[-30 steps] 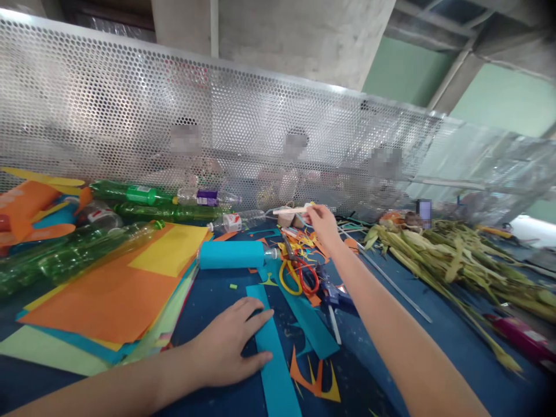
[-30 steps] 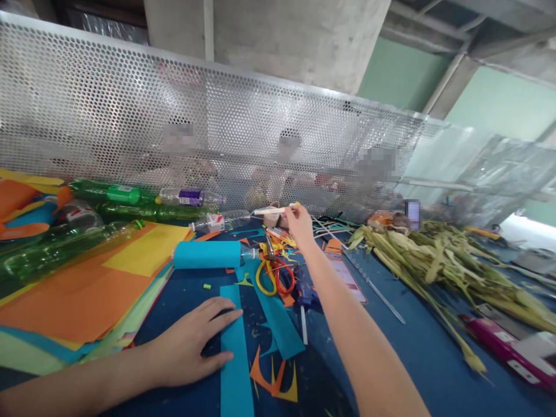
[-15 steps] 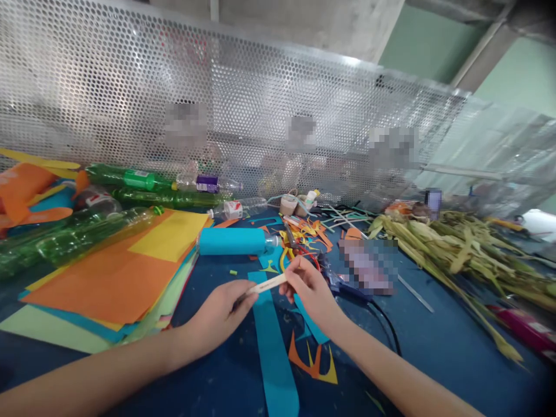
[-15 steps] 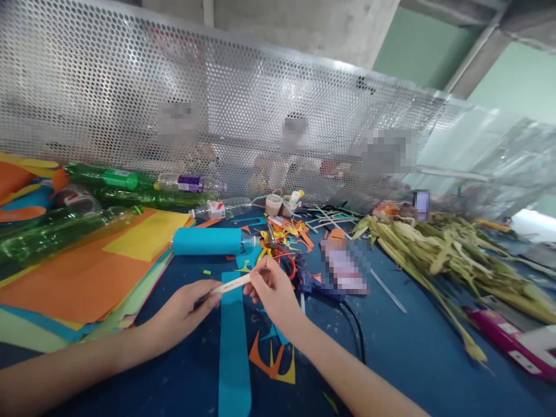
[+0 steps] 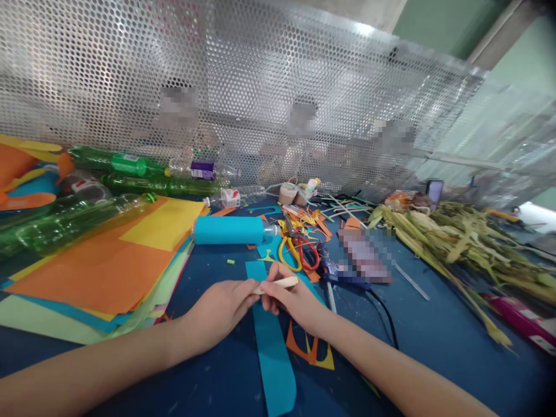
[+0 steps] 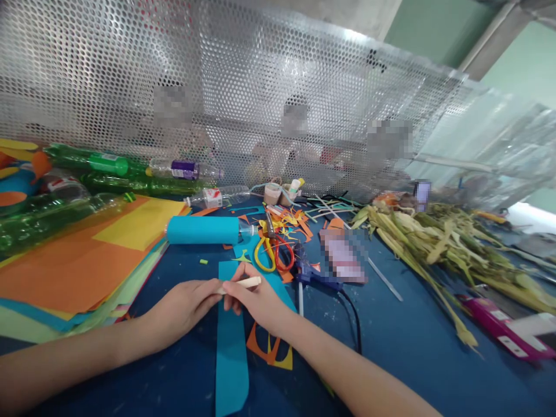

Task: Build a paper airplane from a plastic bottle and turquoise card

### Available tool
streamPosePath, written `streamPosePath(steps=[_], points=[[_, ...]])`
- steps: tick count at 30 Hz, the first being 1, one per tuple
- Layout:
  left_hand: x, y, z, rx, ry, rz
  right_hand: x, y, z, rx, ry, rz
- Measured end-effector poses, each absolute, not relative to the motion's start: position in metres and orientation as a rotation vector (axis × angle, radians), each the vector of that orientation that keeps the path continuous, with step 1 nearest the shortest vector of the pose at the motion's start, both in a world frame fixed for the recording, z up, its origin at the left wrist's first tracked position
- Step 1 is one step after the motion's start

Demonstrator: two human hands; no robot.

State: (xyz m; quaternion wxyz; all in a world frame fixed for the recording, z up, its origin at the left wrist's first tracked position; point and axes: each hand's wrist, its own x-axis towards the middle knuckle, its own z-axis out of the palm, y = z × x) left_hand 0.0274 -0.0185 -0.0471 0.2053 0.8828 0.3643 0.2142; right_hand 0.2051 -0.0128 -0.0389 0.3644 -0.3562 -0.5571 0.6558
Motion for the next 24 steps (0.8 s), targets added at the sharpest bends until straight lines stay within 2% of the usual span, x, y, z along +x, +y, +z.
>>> streamPosePath(steps=[12, 19, 24], points=[[0.0267, -0.0140, -0.0438, 2.035, 1.208, 0.768, 0.2055, -0.0061, -0.0454, -0.773, -1.032, 1.733], [0.0225, -0.0122, -0.0406, 1.978, 1.169, 0.792, 0.2049, -0.0087, -0.0415, -0.816, -1.074, 1.745], [0.0217, -0.0152, -0.0373, 2.073, 1.245, 0.957, 0.2042, -0.0106, -0.0422, -0.815, -1.162, 1.754]])
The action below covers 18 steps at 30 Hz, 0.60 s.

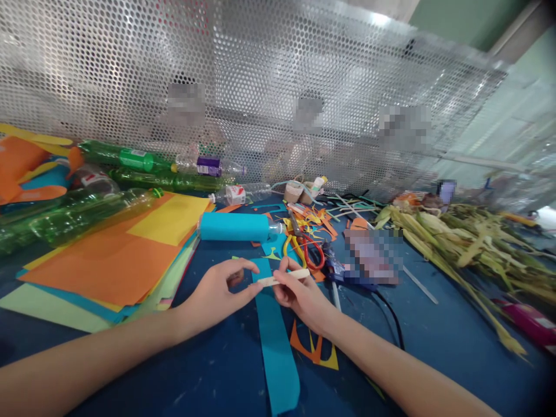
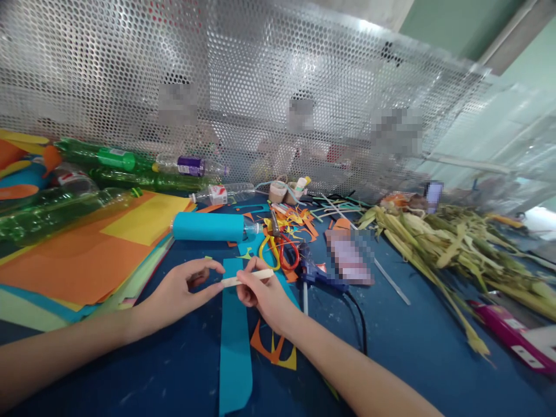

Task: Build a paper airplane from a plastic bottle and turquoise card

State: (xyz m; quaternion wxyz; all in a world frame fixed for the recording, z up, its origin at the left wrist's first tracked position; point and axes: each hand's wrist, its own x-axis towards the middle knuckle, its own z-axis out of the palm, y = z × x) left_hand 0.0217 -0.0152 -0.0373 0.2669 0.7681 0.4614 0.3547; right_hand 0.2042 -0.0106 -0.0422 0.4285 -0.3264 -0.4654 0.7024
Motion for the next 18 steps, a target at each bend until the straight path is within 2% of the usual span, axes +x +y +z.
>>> streamPosePath(steps=[4, 9, 18], points=[[0.0216, -0.0192, -0.0420, 2.288, 1.148, 1.128, 0.2037, -0.0110, -0.0436, -0.841, -1.196, 1.723], [0.0203, -0.0207, -0.0471, 2.596, 1.029, 1.101, 0.2034, -0.0113, -0.0440, -0.848, -1.201, 1.717], [0.0219, -0.0200, -0.0462, 2.554, 1.079, 1.055, 0.2022, -0.0111, -0.0438, -0.900, -1.163, 1.716]])
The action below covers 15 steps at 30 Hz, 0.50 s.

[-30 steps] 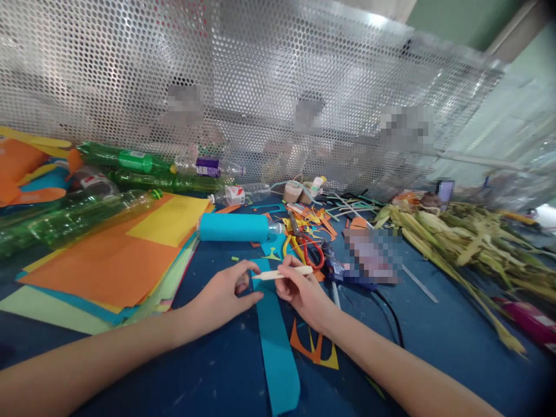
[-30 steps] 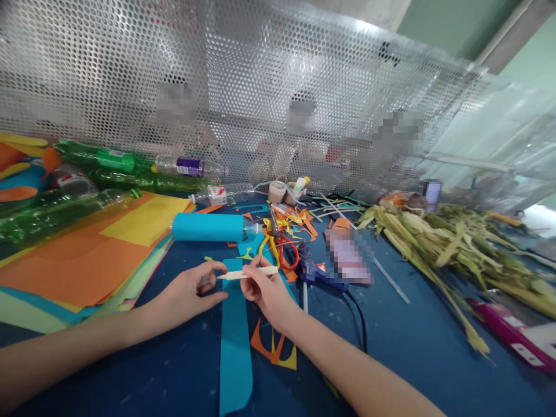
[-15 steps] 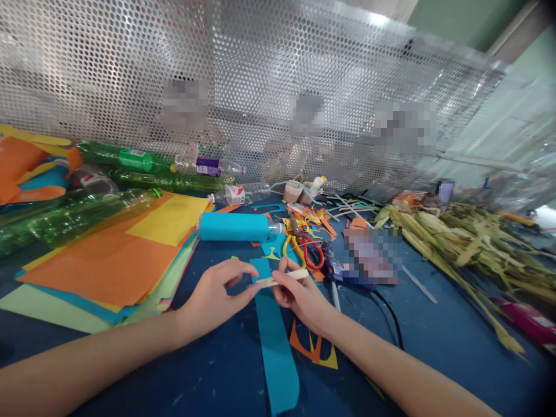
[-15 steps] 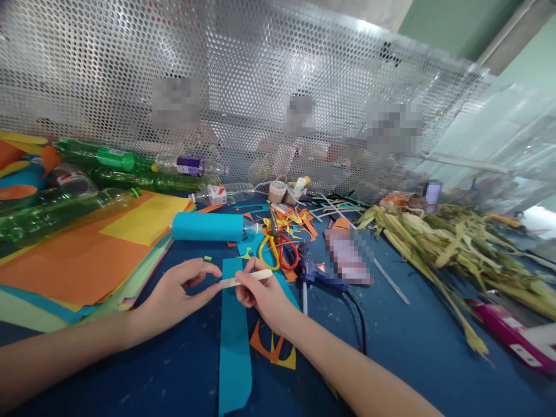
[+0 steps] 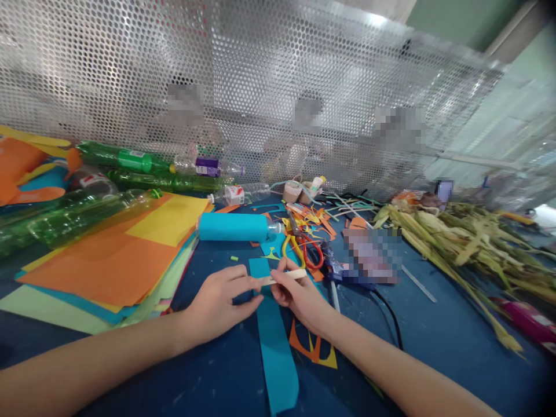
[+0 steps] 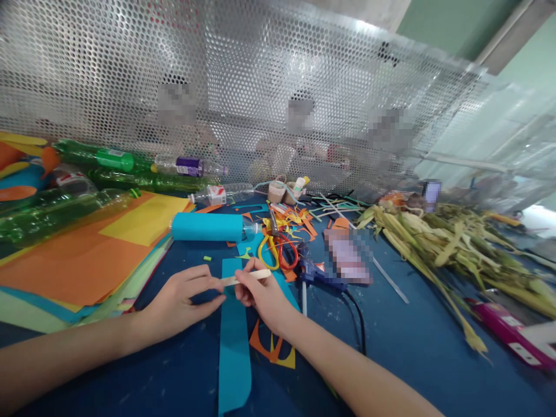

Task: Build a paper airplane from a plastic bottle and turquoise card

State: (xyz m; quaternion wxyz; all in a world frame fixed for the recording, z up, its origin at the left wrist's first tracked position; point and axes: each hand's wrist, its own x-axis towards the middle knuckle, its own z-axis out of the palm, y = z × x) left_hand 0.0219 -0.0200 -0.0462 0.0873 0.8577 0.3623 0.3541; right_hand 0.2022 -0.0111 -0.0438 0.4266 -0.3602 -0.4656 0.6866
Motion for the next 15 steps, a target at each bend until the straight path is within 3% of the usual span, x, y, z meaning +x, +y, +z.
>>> streamPosePath(steps=[4, 10, 15], points=[[0.021, -0.024, -0.044, 2.628, 1.036, 1.089, 0.204, -0.008, -0.043, -0.914, -1.103, 1.549], [0.025, -0.029, -0.046, 2.933, 1.061, 0.596, 0.210, -0.002, -0.038, -0.992, -1.143, 1.292], [0.026, -0.031, -0.046, 2.877, 1.076, 0.413, 0.213, 0.001, -0.039, -1.048, -1.447, 1.139]])
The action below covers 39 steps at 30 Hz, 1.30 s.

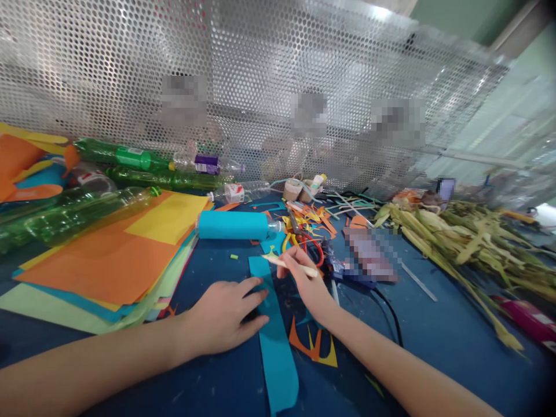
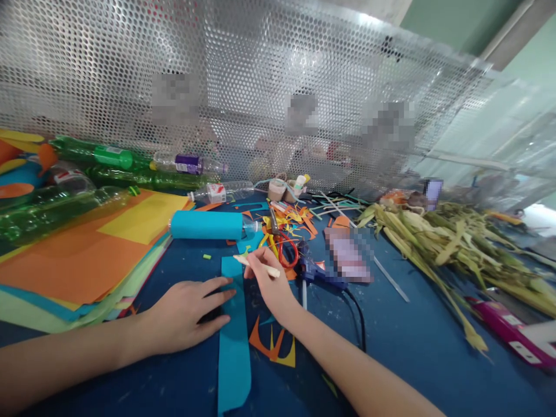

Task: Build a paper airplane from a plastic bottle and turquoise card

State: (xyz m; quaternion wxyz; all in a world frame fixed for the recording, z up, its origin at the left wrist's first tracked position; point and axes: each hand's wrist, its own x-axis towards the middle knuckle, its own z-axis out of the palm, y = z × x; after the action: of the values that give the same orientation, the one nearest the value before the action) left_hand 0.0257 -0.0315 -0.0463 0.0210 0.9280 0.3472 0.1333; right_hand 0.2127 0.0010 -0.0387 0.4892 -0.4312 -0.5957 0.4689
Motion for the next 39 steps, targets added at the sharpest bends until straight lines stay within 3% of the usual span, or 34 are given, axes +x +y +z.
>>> streamPosePath(steps=[39], points=[[0.041, -0.051, -0.046, 2.779, 1.235, 0.220, 0.214, 0.008, -0.052, -1.151, -1.792, 1.124]])
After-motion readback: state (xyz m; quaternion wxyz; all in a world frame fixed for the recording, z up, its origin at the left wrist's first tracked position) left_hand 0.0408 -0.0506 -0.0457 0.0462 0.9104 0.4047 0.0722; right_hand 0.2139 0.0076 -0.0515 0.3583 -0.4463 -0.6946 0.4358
